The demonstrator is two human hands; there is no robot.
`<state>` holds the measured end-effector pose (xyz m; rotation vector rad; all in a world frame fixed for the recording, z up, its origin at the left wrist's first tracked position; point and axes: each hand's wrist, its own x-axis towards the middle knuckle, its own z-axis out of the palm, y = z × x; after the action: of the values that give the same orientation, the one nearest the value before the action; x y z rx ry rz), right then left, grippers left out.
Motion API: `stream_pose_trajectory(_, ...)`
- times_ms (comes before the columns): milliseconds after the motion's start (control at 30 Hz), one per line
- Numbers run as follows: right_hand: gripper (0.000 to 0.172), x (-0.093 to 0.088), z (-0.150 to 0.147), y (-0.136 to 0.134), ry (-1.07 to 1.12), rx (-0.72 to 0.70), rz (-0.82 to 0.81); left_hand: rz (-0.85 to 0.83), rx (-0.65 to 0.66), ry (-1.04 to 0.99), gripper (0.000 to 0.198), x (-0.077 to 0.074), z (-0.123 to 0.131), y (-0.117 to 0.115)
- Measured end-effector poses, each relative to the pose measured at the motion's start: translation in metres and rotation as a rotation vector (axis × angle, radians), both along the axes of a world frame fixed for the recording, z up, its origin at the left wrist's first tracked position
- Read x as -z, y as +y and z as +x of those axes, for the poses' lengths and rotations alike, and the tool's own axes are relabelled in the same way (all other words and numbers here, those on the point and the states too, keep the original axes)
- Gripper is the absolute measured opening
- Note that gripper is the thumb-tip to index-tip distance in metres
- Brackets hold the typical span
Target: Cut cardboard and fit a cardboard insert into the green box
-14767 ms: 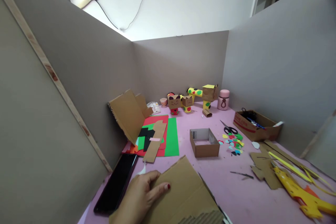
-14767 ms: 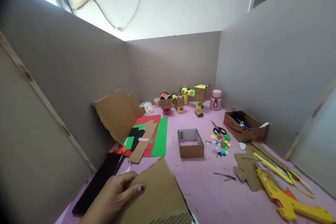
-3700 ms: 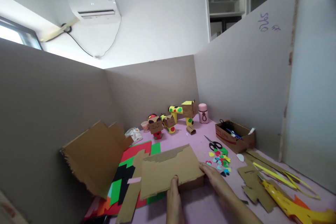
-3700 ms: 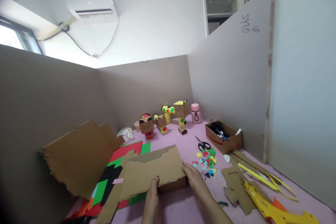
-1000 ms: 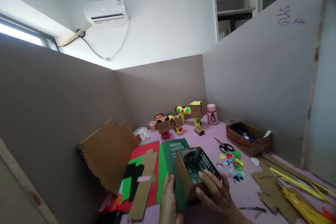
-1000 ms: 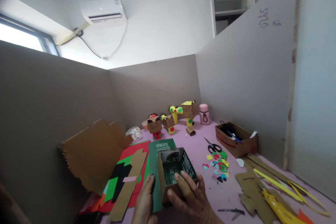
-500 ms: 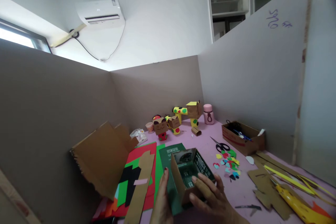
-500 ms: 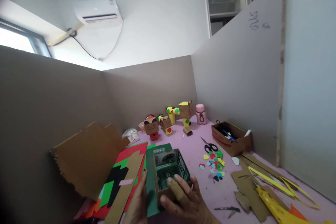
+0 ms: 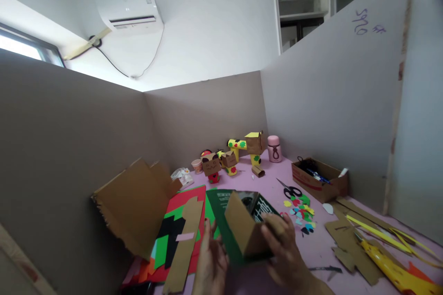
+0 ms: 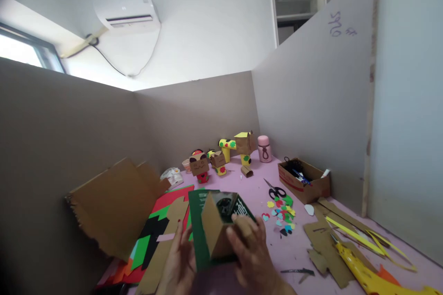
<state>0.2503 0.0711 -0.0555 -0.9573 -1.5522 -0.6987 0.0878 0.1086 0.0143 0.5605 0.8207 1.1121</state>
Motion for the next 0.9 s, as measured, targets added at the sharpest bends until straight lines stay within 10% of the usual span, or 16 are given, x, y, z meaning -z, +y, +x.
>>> stream_pose_trajectory(100, 0.084, -0.006, 0.004, 0.001, 0.466, -0.038, -0.204, 0.017, -0.012, 0.063, 0.055, -0.001, 0.004, 0.000)
stream_pose_trajectory(267, 0.099, -0.030, 0.004, 0.000, 1.367, -0.669, -0.434, -0.029, -0.045, 0.074, 0.050, 0.033, 0.027, -0.002)
stream_pose_trajectory(367, 0.094, -0.035, 0.003, -0.002, 1.619, -0.815, -0.446, -0.004, 0.011, -0.046, 0.063, 0.059, 0.047, -0.006)
stream_pose_trajectory(900, 0.088, -0.018, -0.029, -0.008, 1.782, -1.227, -0.557, 0.117, -0.097, -0.300, 0.085, 0.056, 0.061, -0.023)
